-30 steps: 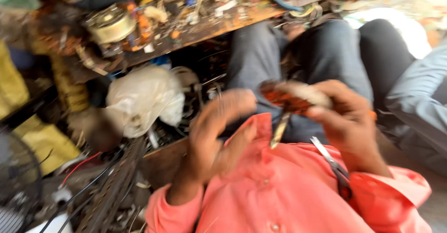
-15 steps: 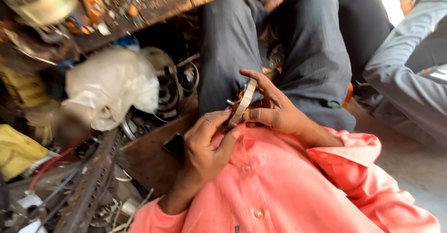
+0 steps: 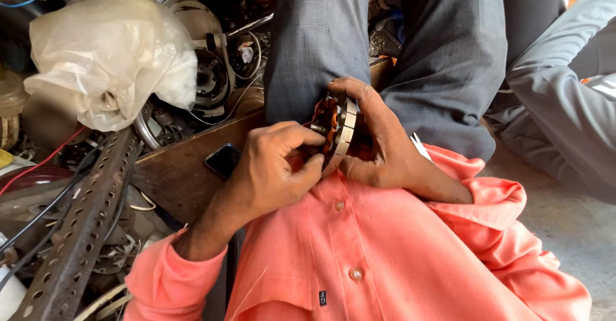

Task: The person winds copper wire into the slots of a motor stator, uses a screwdriver to push the wires into place, and cuts the wire with scissors.

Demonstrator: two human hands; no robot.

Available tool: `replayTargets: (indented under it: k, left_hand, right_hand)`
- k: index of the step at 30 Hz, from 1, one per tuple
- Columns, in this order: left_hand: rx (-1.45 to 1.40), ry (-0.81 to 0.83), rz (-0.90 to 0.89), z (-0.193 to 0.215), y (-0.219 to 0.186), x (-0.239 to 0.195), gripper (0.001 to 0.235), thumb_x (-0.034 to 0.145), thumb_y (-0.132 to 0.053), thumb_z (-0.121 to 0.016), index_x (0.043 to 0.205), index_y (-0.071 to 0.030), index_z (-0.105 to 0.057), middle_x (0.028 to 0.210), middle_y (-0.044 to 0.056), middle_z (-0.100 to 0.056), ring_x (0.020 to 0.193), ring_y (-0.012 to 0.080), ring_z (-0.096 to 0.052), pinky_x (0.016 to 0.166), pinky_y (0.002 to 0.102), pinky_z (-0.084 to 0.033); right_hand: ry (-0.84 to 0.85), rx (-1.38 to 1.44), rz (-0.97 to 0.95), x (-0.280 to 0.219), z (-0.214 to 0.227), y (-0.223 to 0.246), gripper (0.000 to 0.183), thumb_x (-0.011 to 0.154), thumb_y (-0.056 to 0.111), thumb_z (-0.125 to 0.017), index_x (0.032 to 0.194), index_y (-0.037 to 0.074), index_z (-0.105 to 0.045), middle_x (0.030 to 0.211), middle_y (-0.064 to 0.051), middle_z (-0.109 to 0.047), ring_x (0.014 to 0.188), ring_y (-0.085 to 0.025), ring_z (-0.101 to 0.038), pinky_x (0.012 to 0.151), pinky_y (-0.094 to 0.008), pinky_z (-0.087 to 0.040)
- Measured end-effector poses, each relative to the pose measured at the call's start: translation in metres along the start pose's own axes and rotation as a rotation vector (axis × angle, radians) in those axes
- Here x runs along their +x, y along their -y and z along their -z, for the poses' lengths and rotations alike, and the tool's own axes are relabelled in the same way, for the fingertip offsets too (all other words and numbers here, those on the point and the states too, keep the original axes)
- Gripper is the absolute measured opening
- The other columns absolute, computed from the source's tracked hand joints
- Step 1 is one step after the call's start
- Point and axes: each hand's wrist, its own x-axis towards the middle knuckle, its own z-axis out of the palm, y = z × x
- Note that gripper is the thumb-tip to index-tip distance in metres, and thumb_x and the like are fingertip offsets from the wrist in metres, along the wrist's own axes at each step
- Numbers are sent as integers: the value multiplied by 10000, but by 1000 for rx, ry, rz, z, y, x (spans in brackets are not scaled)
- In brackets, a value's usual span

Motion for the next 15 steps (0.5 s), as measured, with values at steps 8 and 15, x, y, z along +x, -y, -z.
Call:
replayTargets:
  k: [8,15]
  left_hand:
    - [99,-5,-79,-5,3,0,119,811,-2,-704,898,1,-623,848,175,-677,737,348,-704,624,414,-562]
    - [117,-36,-71,-9,24,11,96,826,-50,-703,898,-2,-662,843,168,-707,758,302,-720,667,393,-575]
  right_hand:
    - [-76,-260,215,3,-2,-17,928,717,24,-704,1568,33,-332,1495,-107,-430,1251,-166,-592,1049,-293,-529]
    - [-106,-36,17,10,8,-26,875,785,-30,-698,1580,53,-342,1291,-116,-555,1086,-182,-631,944,-318,-549]
